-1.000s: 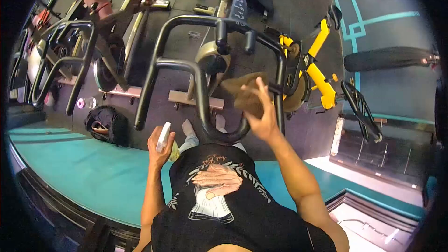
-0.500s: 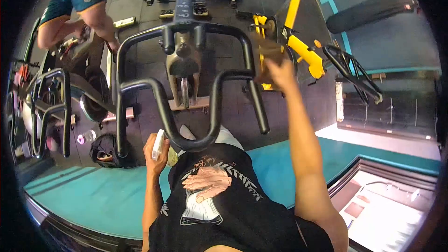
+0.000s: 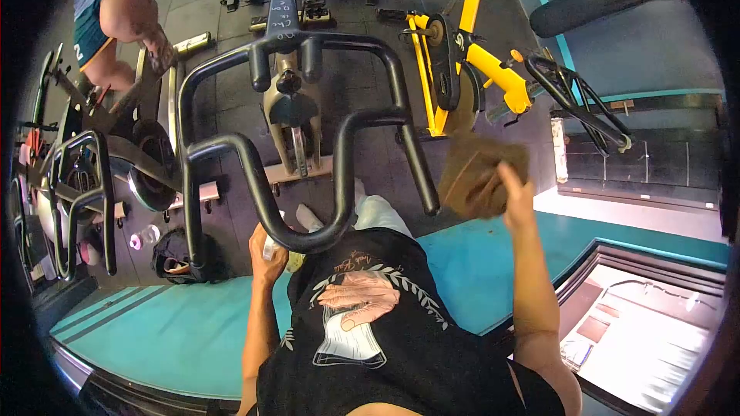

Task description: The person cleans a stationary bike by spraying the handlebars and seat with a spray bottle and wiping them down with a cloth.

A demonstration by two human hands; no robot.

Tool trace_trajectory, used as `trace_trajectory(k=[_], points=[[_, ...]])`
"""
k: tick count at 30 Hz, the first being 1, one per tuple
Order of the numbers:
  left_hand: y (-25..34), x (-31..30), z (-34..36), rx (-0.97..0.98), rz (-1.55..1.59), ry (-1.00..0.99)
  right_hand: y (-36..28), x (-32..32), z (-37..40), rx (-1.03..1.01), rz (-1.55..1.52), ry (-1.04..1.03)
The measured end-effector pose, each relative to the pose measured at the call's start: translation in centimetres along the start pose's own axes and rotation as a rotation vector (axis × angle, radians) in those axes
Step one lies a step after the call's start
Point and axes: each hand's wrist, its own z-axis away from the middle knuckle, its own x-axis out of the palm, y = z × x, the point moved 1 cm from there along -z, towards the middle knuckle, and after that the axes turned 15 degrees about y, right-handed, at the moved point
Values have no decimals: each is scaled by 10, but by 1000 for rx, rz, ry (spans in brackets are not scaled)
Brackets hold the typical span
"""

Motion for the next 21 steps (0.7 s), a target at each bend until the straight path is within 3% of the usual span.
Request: trace_trajectory(k=[1, 3, 5, 6, 7, 9, 10, 13, 14, 16, 17, 18, 19, 20, 21], points=[[0, 3, 1, -29, -15, -10, -25, 13, -11, -41, -174, -4], [1, 8, 2, -28, -109, -4, -38, 47, -43, -277, -31, -64], [27, 16, 2, -39, -141, 9, -50, 104, -63, -319, 595, -172], [20, 19, 7, -12, -178, 11, -57, 142, -51, -371, 613, -300], [18, 22, 11, -14, -190, 32, -16, 177, -54, -426, 501, -342], [21, 33, 20, 112, -205, 50, 51, 215, -36, -967, 476, -464], [28, 40, 27, -15, -187, 69, 51, 208, -34, -924, 401, -538], [57, 69, 45, -16, -158, 273, 40, 163, -38, -960, 163, -776], [62, 77, 53, -212, -134, 330, 37, 139, -46, -949, 132, -897], [81, 95, 60, -223, -121, 483, 50, 102, -64, -922, 170, -1066], [91, 101, 68, -227, -95, 614, 46, 90, -78, -691, 137, -1069], [96, 99, 75, -253, -195, 557, 43, 82, -94, -466, 109, -1066], [102, 95, 83, -280, -295, 493, 84, 80, -126, -509, 105, -750], [114, 100, 88, -288, -255, 527, 48, 97, -144, -242, 1, -623], [125, 106, 91, -290, -212, 558, 9, 114, -162, -304, -64, -623]])
